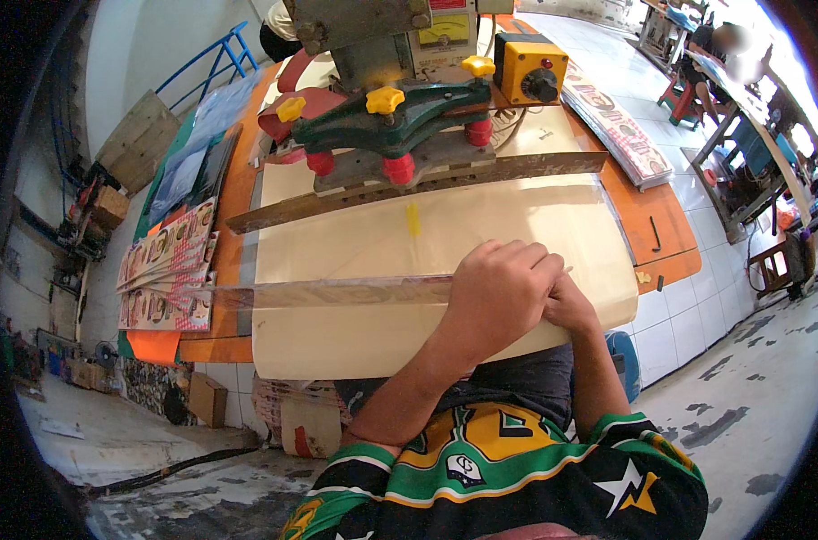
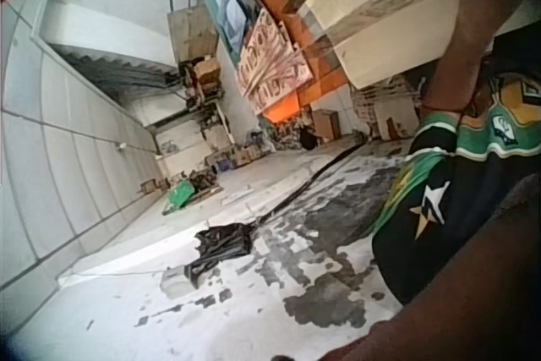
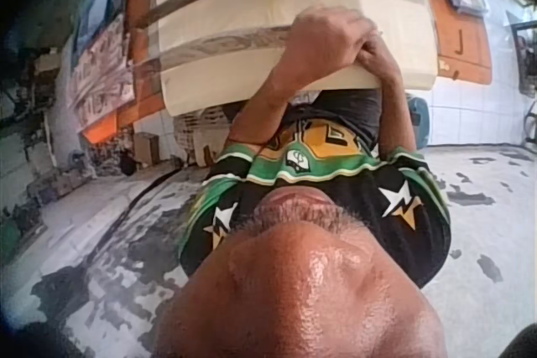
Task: The person aligns and seals printed plastic packaging strips using a heat sealing machine by hand, processing the strips one at a time.
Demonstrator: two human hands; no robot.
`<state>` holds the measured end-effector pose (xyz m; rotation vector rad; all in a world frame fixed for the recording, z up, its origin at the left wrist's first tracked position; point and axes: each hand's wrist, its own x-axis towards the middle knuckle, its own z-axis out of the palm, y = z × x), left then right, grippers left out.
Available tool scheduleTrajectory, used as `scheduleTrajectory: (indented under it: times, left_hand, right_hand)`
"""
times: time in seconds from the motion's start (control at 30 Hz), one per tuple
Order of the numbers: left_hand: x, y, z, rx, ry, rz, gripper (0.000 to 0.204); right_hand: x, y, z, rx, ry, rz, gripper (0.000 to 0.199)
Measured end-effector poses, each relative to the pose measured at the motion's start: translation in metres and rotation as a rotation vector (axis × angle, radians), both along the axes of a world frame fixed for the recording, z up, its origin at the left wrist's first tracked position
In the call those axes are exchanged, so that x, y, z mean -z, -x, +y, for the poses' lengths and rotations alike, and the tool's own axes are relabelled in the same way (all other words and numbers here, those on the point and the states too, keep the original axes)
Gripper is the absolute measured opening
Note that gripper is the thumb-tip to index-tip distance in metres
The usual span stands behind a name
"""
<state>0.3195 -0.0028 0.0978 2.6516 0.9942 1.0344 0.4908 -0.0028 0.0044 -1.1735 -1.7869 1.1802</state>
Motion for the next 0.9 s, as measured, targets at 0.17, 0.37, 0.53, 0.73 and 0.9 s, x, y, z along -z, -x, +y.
scheduleTrajectory:
  times: [0.17, 0.37, 0.53, 0.73, 0.9]
  left_hand:
    - [0.002, -0.001, -0.002, 0.007, -0.086, -0.081, 0.016]
    - [0.002, -0.004, -0.004, -0.035, -0.04, -0.092, 0.018]
    - [0.004, -0.005, -0.004, -0.045, -0.026, -0.077, 0.017]
    - [0.009, -0.006, -0.01, -0.067, -0.076, -0.098, 0.018]
    - [0.014, -0.009, -0.01, -0.097, -0.129, -0.135, 0.017]
  right_hand:
    - [-0.002, 0.001, -0.003, 0.039, -0.155, -0.002, 0.029]
    - [0.003, -0.001, -0.002, 0.076, -0.039, -0.043, 0.029]
    - [0.004, 0.0, -0.002, 0.064, -0.07, 0.024, 0.033]
    - [0.0, 0.003, -0.005, 0.084, -0.078, 0.034, 0.039]
    - [0.017, -0.004, -0.001, 0.086, -0.188, -0.012, 0.042]
